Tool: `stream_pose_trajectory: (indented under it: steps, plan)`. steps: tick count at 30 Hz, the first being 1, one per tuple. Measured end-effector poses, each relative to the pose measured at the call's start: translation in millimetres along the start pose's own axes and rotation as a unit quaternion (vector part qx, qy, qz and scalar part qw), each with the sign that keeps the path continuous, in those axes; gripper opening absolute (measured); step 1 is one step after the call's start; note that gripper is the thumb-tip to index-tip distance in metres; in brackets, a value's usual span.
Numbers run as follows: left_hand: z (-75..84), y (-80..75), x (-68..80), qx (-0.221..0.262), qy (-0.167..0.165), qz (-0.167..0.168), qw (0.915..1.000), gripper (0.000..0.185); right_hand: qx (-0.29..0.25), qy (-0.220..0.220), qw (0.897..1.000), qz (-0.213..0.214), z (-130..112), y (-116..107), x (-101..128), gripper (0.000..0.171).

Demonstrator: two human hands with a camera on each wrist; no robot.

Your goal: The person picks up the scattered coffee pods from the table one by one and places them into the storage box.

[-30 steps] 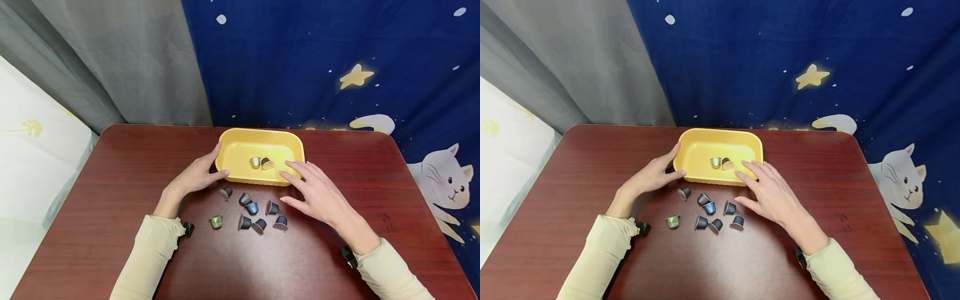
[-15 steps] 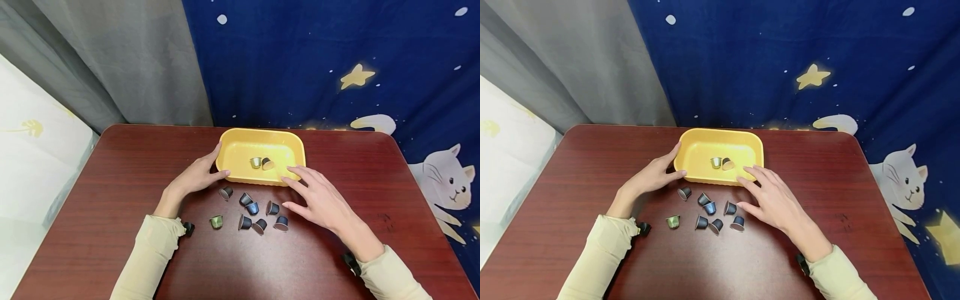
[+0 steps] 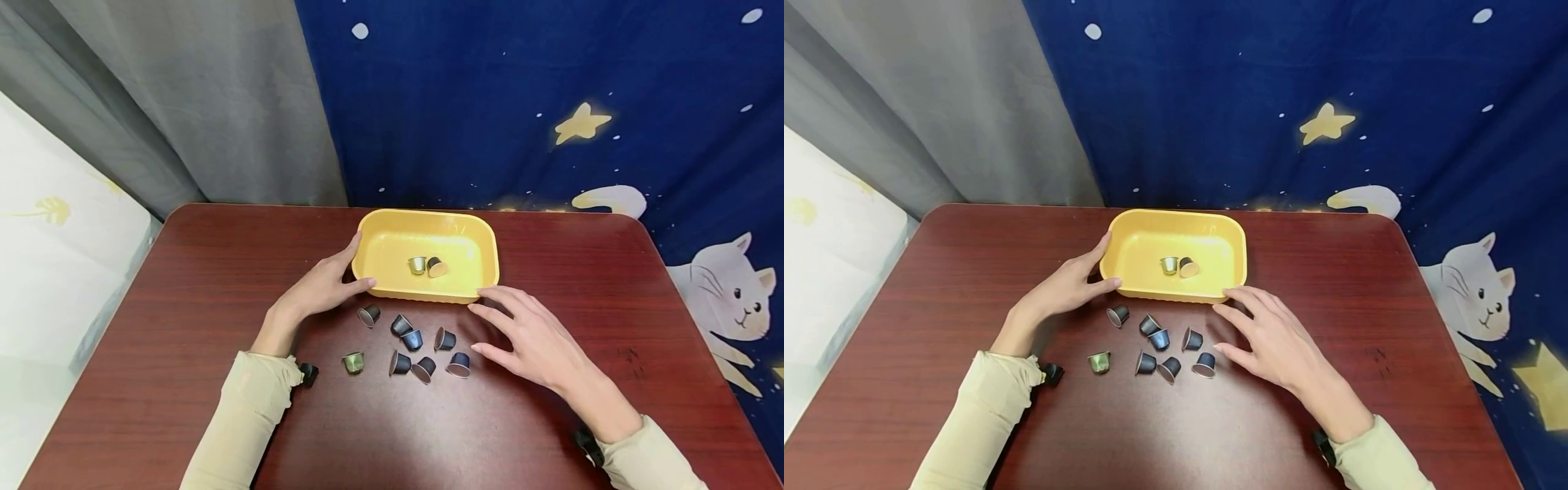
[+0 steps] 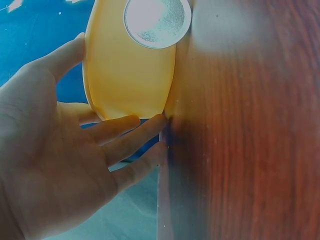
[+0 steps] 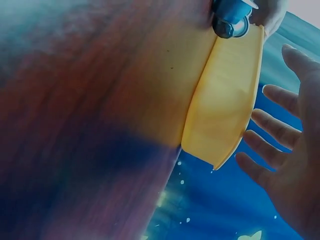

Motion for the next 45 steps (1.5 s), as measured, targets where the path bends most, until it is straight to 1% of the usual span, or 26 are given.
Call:
stream_pose_trajectory:
  steps: [4,7,16,21,26,33,39,45]
  plan:
    - [-0.9,-0.5,-0.1,-0.002,0.000,0.001,1.0000,0.098,0.000,0.008,1.000,-0.009,-1,-1,3,0.056]
    - [-1.5,-0.3,-0.3,-0.001,0.001,0.001,1.0000,0.097,-0.003,0.005,1.000,-0.010,-4,-1,4,0.055]
    - [-1.0,-0.3,0.1,-0.003,-0.001,-0.001,1.0000,0.097,-0.011,0.007,1.000,-0.010,-13,4,11,0.059]
    - [-1.0,-0.7,-0.3,-0.003,-0.001,0.000,1.0000,0.097,-0.002,0.012,1.000,-0.023,-16,11,15,0.058]
    - [-1.3,-0.3,-0.5,-0.004,0.002,0.000,1.0000,0.097,0.005,0.020,0.999,-0.030,-17,13,16,0.057]
    - [-1.3,0.2,-1.0,-0.002,0.004,-0.001,1.0000,0.097,0.003,0.005,0.999,-0.037,-21,14,15,0.053]
    - [-0.9,0.0,-0.9,-0.003,0.002,-0.001,1.0000,0.097,-0.006,-0.007,0.999,-0.043,-26,17,14,0.053]
    - [-1.5,0.2,0.4,-0.006,-0.001,-0.001,1.0000,0.098,-0.006,-0.019,0.999,-0.041,-29,20,12,0.050]
Point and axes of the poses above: each hand's wrist, its own x-axis away from the middle knuckle, its own y-axis out of the palm, z = x × y, the point moved 8 cm from there along -x, towards the middle knuckle, and after that the axes turned 6 degrees about z, right-handed, at the moved point
